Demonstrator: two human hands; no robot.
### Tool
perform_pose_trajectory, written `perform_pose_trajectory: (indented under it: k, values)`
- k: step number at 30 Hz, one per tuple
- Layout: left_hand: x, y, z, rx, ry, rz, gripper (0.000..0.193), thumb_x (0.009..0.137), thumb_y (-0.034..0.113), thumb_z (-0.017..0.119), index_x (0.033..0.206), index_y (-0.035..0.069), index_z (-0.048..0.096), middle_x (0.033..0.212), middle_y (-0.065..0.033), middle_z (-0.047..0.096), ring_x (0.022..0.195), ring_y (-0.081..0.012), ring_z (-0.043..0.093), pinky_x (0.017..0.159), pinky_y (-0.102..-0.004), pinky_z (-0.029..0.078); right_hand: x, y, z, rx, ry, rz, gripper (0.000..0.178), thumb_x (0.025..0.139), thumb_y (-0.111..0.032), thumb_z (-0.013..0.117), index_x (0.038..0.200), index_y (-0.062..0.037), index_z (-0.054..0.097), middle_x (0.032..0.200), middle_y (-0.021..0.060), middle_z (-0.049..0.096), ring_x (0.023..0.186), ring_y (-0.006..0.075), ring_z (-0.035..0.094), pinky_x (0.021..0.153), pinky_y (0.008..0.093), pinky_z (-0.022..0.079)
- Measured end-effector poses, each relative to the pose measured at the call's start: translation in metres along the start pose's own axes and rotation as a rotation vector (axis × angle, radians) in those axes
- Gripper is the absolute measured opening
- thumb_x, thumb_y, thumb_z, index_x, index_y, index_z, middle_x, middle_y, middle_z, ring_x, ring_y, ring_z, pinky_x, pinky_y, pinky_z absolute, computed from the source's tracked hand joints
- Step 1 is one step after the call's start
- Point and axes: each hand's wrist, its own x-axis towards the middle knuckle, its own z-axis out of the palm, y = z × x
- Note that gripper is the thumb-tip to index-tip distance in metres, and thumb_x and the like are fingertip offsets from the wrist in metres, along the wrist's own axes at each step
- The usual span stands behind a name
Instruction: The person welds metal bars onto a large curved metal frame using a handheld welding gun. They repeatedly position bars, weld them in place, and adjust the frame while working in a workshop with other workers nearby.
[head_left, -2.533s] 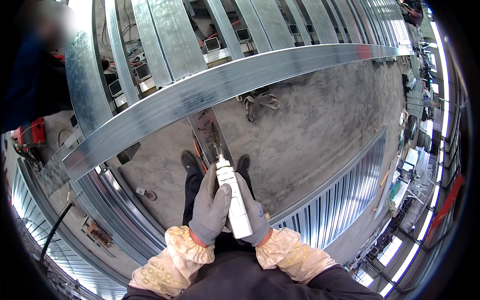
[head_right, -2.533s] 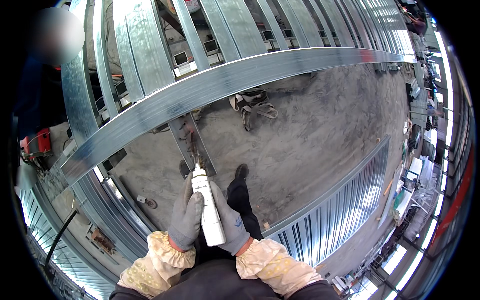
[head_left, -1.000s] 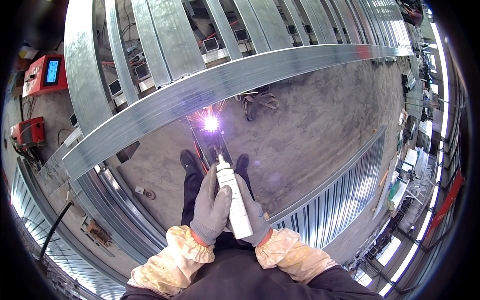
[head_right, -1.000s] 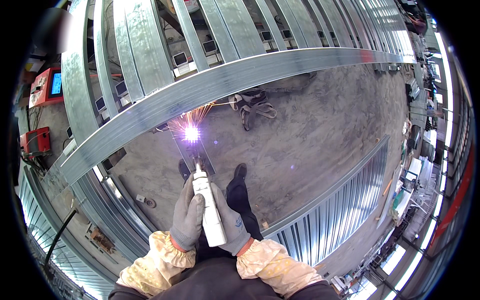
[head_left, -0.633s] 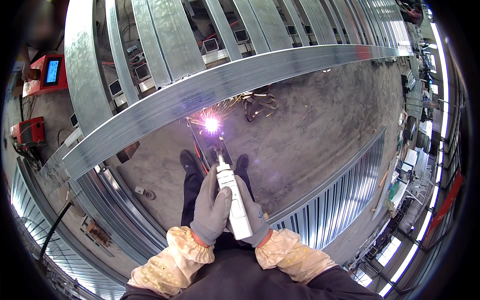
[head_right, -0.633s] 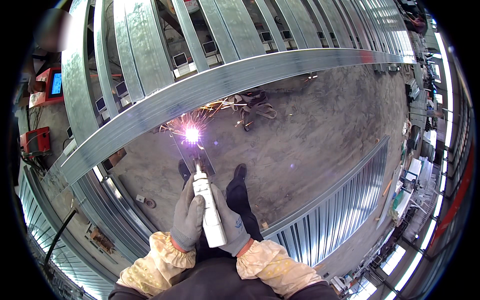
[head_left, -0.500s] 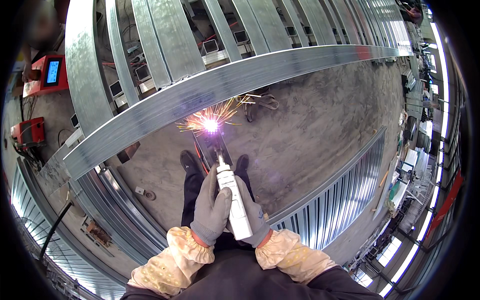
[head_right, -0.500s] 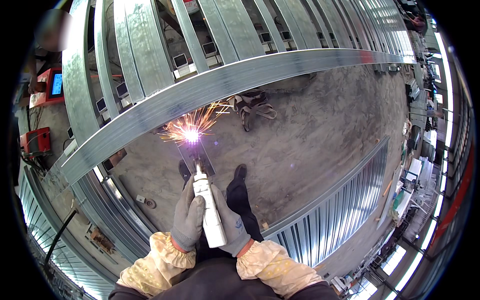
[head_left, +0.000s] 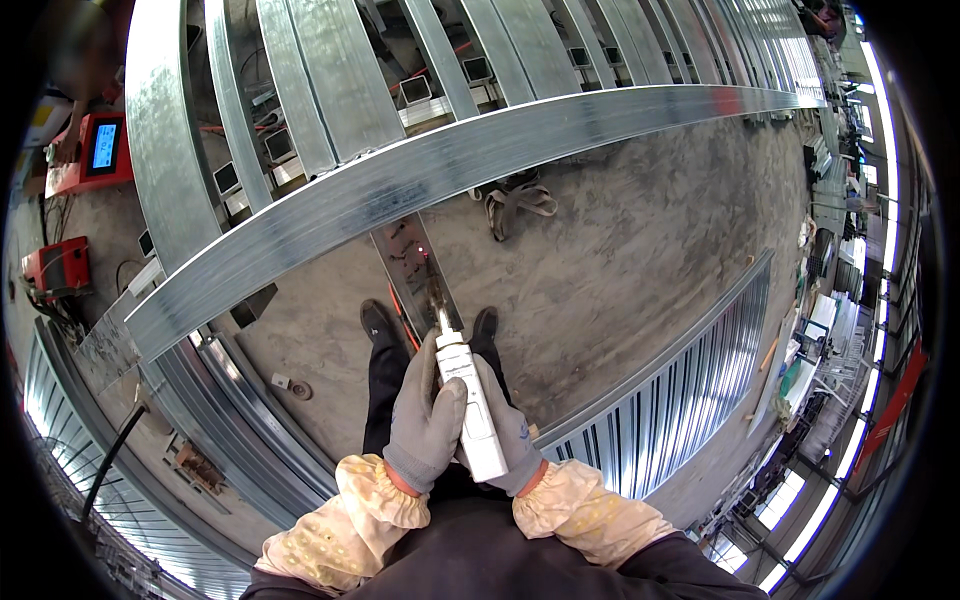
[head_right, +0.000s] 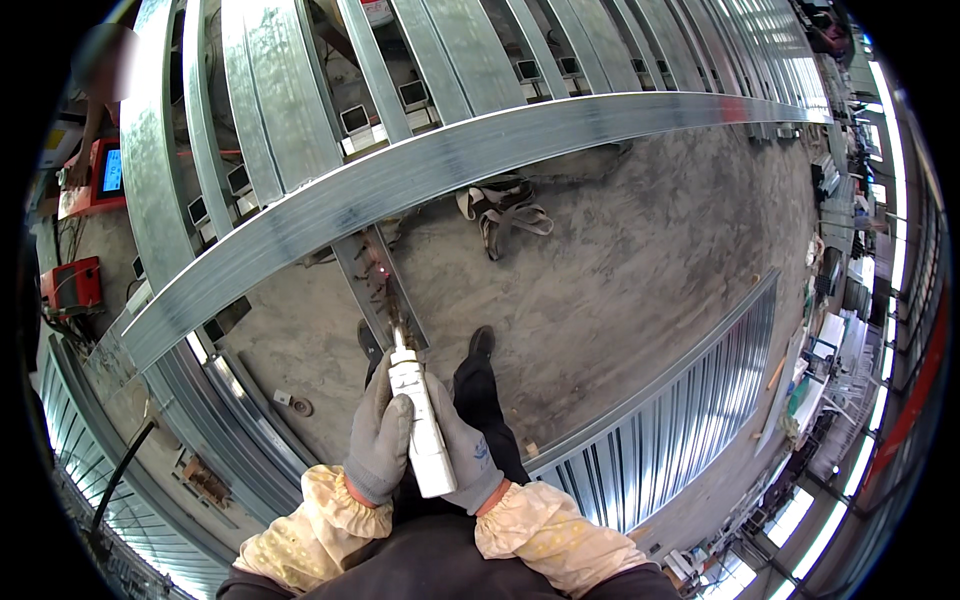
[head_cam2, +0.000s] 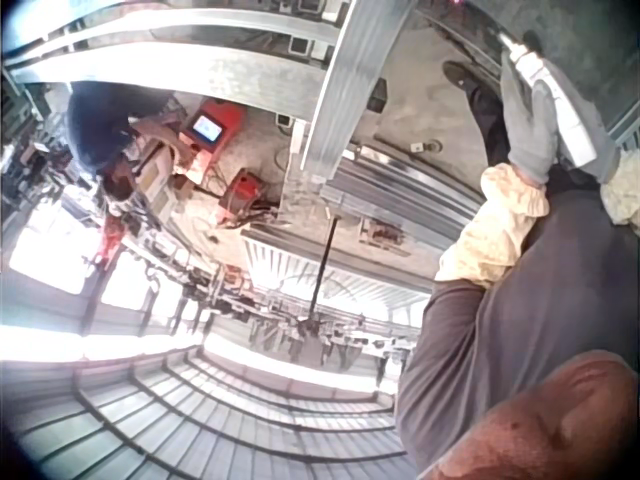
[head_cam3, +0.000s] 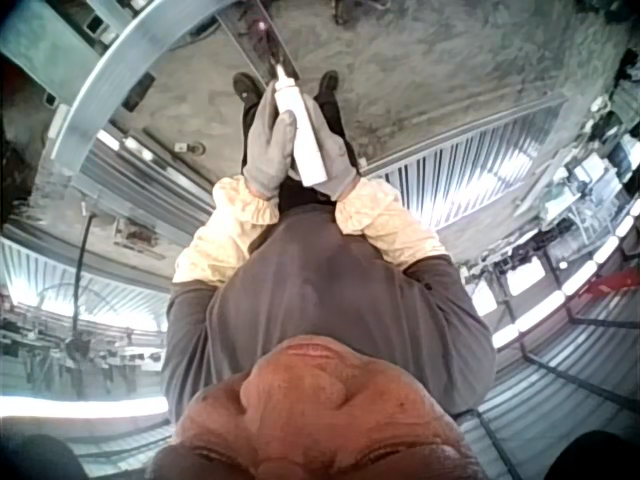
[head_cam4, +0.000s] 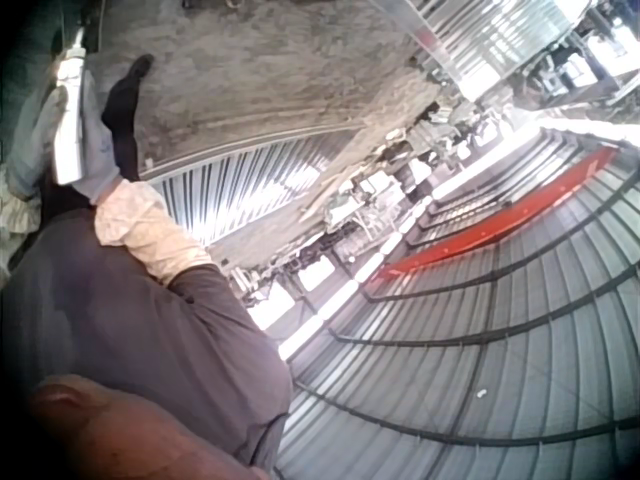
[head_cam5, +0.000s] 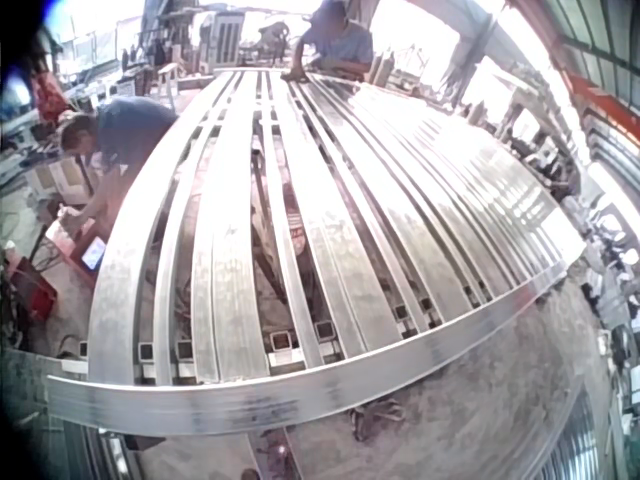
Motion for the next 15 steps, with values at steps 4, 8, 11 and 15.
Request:
perform_pose_trajectory:
  k: [4,8,11,15]
  values:
    - [0.0008,0.0000,-0.0007,0.017,-0.001,0.010,0.070,0.099,0.018,0.054,0.154,-0.012,0.022,0.154,-0.0238,0.039,0.143,-0.0277,0.040,0.118,-0.0366,0.030,-0.0003,0.0033,0.0011,-0.008,0.002,-0.010,0.077,0.095,-0.017,0.063,0.158,-0.0001,0.021,0.148,0.0241,0.048,0.131,0.0361,0.056,0.106,0.0360,0.048]
    - [0.0007,0.0020,-0.0005,0.012,0.002,0.002,0.070,0.099,0.018,0.054,0.154,-0.012,0.023,0.154,-0.0238,0.040,0.143,-0.0276,0.040,0.118,-0.0366,0.030,0.0007,0.0041,0.0008,-0.028,0.000,-0.028,0.078,0.096,-0.017,0.063,0.158,0.0002,0.020,0.148,0.0240,0.048,0.131,0.0364,0.056,0.106,0.0362,0.048]
    - [0.0006,0.0032,-0.0004,0.023,0.006,0.001,0.070,0.099,0.018,0.054,0.154,-0.012,0.023,0.153,-0.0236,0.040,0.143,-0.0276,0.041,0.118,-0.0366,0.031,0.0000,0.0058,0.0019,-0.051,0.005,-0.037,0.078,0.095,-0.017,0.063,0.158,-0.0002,0.019,0.148,0.0240,0.048,0.130,0.0365,0.057,0.106,0.0363,0.048]
    - [0.0002,0.0009,-0.0007,0.036,0.008,0.016,0.069,0.099,0.018,0.054,0.154,-0.011,0.024,0.153,-0.0228,0.041,0.142,-0.0272,0.041,0.118,-0.0364,0.031,-0.0001,0.0033,0.0004,-0.046,0.004,-0.017,0.079,0.095,-0.018,0.063,0.159,-0.0019,0.019,0.147,0.0236,0.049,0.127,0.0360,0.060,0.102,0.0365,0.050]
